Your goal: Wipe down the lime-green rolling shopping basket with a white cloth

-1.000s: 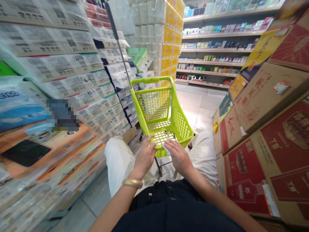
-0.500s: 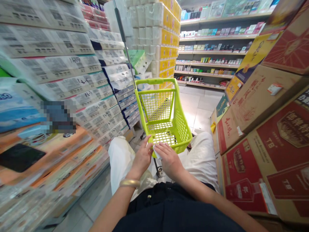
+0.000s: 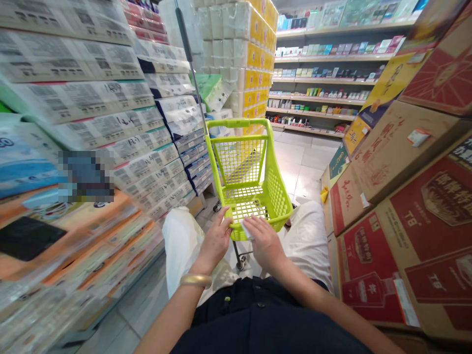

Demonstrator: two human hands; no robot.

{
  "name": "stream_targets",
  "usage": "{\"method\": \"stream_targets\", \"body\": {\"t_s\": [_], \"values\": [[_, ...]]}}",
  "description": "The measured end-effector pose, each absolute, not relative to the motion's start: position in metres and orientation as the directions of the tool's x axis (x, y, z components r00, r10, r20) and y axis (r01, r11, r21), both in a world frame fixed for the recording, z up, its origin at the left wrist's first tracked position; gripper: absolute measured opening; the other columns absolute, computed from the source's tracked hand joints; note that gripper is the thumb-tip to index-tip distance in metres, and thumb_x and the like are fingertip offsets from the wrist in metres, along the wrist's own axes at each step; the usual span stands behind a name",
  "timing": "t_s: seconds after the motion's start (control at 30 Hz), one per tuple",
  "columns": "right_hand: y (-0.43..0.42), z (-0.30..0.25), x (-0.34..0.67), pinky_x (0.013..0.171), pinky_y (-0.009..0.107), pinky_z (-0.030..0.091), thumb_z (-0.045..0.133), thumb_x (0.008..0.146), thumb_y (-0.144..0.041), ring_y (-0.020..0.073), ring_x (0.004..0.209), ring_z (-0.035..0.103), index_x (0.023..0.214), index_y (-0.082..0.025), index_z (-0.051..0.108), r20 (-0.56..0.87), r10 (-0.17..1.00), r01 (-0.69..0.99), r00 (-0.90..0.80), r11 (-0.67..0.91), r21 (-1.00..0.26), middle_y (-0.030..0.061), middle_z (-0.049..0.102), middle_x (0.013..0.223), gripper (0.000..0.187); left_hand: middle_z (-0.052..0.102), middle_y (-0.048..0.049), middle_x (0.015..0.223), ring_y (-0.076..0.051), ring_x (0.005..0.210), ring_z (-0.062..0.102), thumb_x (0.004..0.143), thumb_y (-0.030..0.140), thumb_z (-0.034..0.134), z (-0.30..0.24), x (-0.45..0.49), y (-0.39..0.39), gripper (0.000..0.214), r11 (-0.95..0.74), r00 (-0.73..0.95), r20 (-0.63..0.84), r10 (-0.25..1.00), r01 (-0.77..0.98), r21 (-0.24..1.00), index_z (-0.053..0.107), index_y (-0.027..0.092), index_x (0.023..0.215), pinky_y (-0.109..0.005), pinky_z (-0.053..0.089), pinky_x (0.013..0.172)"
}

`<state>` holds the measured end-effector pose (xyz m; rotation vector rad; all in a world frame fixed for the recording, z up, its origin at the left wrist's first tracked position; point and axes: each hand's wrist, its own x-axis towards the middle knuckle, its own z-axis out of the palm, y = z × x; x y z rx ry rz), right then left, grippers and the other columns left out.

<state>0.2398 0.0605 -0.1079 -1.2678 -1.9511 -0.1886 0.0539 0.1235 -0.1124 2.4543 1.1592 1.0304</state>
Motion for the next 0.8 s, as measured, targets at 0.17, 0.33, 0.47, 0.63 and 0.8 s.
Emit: {"method": "stream_targets", "body": {"t_s": [0.17, 0.33, 0.47, 0.63, 0.8], "values": [[0.065, -0.107, 0.225, 0.111, 0.043, 0.045, 0.043, 0.079, 0.002, 0.0210, 0.128, 0.058, 0.129, -0.017, 0.062, 0.681, 0.683, 0.790, -0.266, 0.559, -0.252, 0.0101, 0.066, 0.131, 0.056, 0.042, -0.0122, 0.151, -0.024, 0.136, 0.047, 0.092, 0.016, 0.044, -0.113, 0.047, 0.124, 0.019, -0.665, 0.446, 0.499, 0.743, 0.579, 0.472, 0.057, 0.021, 0.104, -0.044, 0.047, 0.109], [0.055, -0.113, 0.278, 0.111, 0.047, 0.045, 0.040, 0.083, 0.000, 0.0227, 0.129, 0.057, 0.130, -0.018, 0.061, 0.713, 0.695, 0.856, -0.088, 0.419, -0.303, 0.0095, 0.067, 0.129, 0.055, 0.041, -0.0128, 0.152, -0.025, 0.137, 0.047, 0.091, 0.017, 0.043, -0.113, 0.041, 0.122, 0.015, -0.659, 0.433, 0.501, 0.750, 0.564, 0.498, 0.056, 0.021, 0.100, -0.044, 0.047, 0.109], [0.052, -0.112, 0.281, 0.110, 0.050, 0.045, 0.041, 0.083, -0.002, 0.0250, 0.128, 0.058, 0.128, -0.017, 0.063, 0.713, 0.701, 0.877, -0.002, 0.344, -0.335, 0.0111, 0.067, 0.129, 0.052, 0.040, -0.0121, 0.153, -0.024, 0.138, 0.045, 0.092, 0.017, 0.043, -0.113, 0.043, 0.120, 0.015, -0.645, 0.417, 0.496, 0.762, 0.555, 0.525, 0.055, 0.021, 0.099, -0.045, 0.045, 0.110], [0.058, -0.105, 0.231, 0.111, 0.045, 0.045, 0.043, 0.077, 0.000, 0.0224, 0.128, 0.057, 0.128, -0.016, 0.063, 0.673, 0.703, 0.800, -0.232, 0.531, -0.280, 0.0106, 0.066, 0.131, 0.057, 0.037, -0.0129, 0.154, -0.025, 0.141, 0.040, 0.091, 0.018, 0.045, -0.114, 0.046, 0.118, 0.018, -0.633, 0.396, 0.499, 0.771, 0.565, 0.530, 0.055, 0.021, 0.106, -0.048, 0.041, 0.114], [0.060, -0.107, 0.242, 0.111, 0.045, 0.044, 0.041, 0.080, 0.000, 0.0211, 0.129, 0.056, 0.129, -0.018, 0.062, 0.673, 0.704, 0.799, -0.227, 0.530, -0.286, 0.0092, 0.066, 0.131, 0.057, 0.037, -0.0128, 0.154, -0.025, 0.141, 0.041, 0.091, 0.019, 0.046, -0.114, 0.044, 0.117, 0.017, -0.632, 0.398, 0.496, 0.772, 0.567, 0.529, 0.054, 0.021, 0.105, -0.048, 0.041, 0.113]]}}
